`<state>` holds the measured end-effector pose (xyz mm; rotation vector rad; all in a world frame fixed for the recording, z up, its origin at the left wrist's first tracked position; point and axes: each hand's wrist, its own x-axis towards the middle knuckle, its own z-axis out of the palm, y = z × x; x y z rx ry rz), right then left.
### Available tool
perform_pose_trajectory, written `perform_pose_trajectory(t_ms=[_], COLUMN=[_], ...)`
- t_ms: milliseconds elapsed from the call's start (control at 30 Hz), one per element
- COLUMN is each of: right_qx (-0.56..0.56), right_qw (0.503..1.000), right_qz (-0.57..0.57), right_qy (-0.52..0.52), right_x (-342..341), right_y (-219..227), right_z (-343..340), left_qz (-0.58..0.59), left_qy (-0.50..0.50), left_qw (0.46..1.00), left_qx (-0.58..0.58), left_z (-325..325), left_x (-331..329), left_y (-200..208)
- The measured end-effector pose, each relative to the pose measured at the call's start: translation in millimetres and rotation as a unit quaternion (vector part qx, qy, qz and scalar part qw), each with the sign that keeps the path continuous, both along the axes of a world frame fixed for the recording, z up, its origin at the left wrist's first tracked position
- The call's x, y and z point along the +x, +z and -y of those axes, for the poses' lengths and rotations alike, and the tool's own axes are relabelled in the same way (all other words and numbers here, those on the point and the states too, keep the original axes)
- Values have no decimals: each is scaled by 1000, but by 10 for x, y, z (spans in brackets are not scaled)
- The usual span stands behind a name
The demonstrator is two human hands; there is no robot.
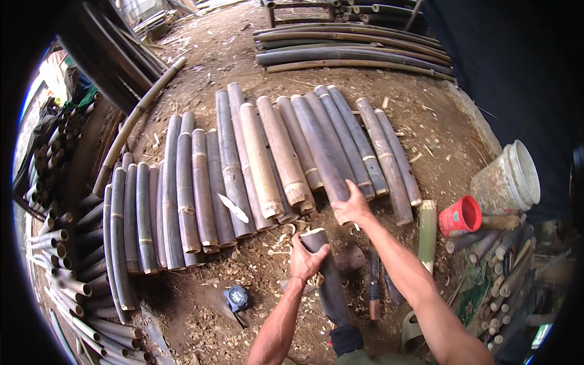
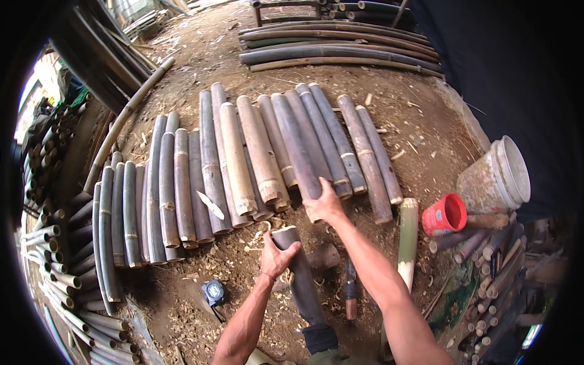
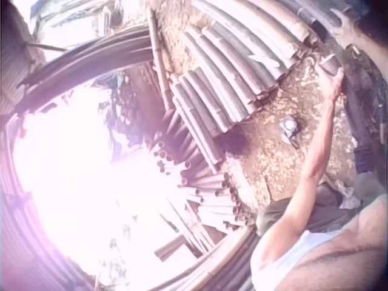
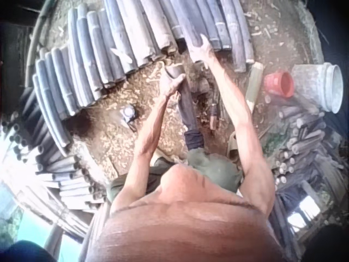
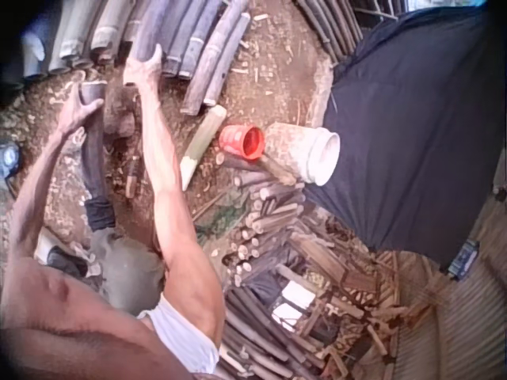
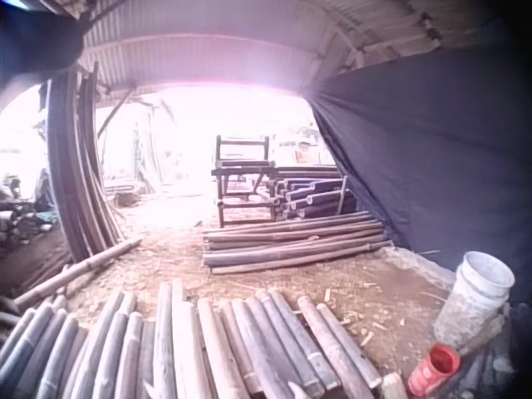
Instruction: The person carves a hole into a bamboo pole using a knife and a curved gouge, then fits another bamboo piece into the carved opening to create a joint.
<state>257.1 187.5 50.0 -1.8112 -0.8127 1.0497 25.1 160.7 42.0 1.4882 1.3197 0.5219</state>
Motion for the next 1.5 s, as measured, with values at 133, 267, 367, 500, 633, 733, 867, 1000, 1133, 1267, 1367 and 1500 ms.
perform_pose_trajectory(t_ms=[133,267,367,500,633,733,867,1000,1133,1267,1367,1500], right_qx=[152,88,18,-57,-92,-100,27,109,65,55,18,22], right_qw=[988,968,939,895,778,751,832,883,885,915,929,928], right_qz=[2,230,339,438,621,653,548,440,443,375,344,351], right_qy=[-36,-54,-62,-60,-7,23,89,121,125,135,138,119], right_x=[49,532,912,1233,1279,922,397,-65,-106,-205,-224,-376], right_y=[-156,-70,-27,-224,-269,-96,73,204,257,82,88,25], right_z=[130,225,166,215,314,292,436,824,1378,1659,1855,2048], left_qz=[28,6,4,-93,-322,-338,-170,415,355,15,-359,-305], left_qy=[-16,-40,-21,108,265,299,295,413,442,310,256,269], left_qw=[999,999,997,935,850,873,931,793,803,950,874,884], left_qx=[-32,-22,72,326,322,184,133,-167,-184,35,207,229], left_z=[-75,-15,41,-329,-886,-1165,-1412,-1571,-1508,-1462,-1509,-1543], left_x=[-107,-86,-274,-951,-1832,-2331,-2805,-3175,-2898,-3027,-2898,-2878], left_y=[-113,-35,-123,-87,-32,-17,-81,-253,-280,-326,-329,-167])
